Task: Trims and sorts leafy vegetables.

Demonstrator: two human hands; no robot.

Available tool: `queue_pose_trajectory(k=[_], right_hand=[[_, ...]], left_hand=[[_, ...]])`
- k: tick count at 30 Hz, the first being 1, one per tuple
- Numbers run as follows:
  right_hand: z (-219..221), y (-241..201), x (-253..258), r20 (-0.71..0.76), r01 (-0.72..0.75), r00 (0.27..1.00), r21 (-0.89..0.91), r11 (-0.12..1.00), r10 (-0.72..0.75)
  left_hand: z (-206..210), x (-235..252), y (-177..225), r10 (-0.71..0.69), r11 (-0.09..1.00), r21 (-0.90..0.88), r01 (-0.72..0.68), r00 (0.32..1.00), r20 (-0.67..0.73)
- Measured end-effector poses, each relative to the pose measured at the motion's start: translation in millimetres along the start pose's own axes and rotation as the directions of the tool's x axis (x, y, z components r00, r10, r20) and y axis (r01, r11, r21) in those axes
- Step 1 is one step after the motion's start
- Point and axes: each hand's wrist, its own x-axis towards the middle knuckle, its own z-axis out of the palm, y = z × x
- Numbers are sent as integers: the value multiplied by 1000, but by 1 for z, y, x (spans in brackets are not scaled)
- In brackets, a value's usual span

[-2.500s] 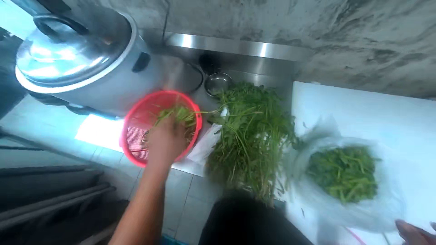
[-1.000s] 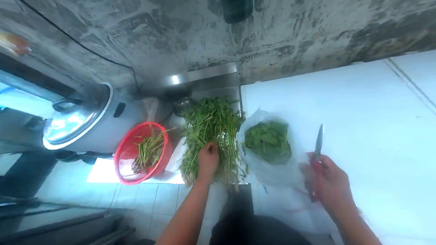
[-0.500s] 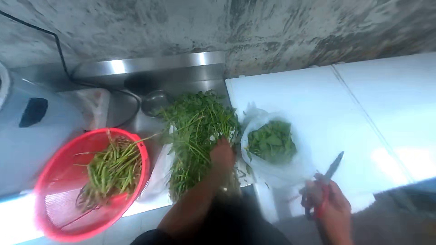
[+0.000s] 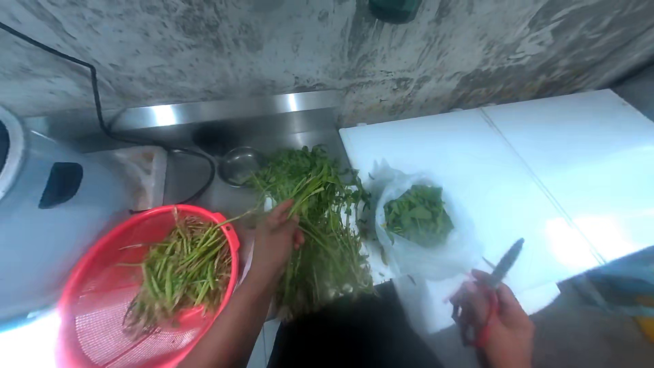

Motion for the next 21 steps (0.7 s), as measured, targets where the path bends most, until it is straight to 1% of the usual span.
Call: queue_pose_trajectory(k=[2,3,5,7,9,11,13,14,15,18,21], right_hand=[[10,-8,3,51,18,999,3,1000,-19],[16,-12,3,77,31,997,6,999,-32],[26,-18,2,142,75,987,5,997,-75],[34,-19,2,214,116,970,-13,993,-111],[38,-16,0,289,153,947,-17,988,-142],[42,-13,-2,350,145,928,-34,989,-124],[43,-10,-3,389,116,917,-48,992,-89],[42,-8,-3,401,112,913,-51,992,-82],[41,-6,-4,409,110,910,-58,992,-77],[34,-5,-2,409,88,911,-80,993,-48],[25,-1,-1,392,77,919,-71,995,-43]], left_hand=[[3,1,-8,56,995,88,-53,998,-26],[5,3,-15,54,984,171,-51,998,-15],[8,5,-32,-26,938,346,11,999,39],[15,4,-47,-102,883,464,66,993,54],[24,-7,-49,-108,879,472,68,992,58],[35,-17,-44,-52,904,427,22,997,60],[52,-22,-42,33,910,409,-62,996,79],[63,-20,-43,53,891,444,-94,993,105],[75,-17,-45,40,861,499,-100,991,130],[109,3,-59,-46,743,663,-92,981,188],[132,18,-71,-103,627,773,-101,972,210]])
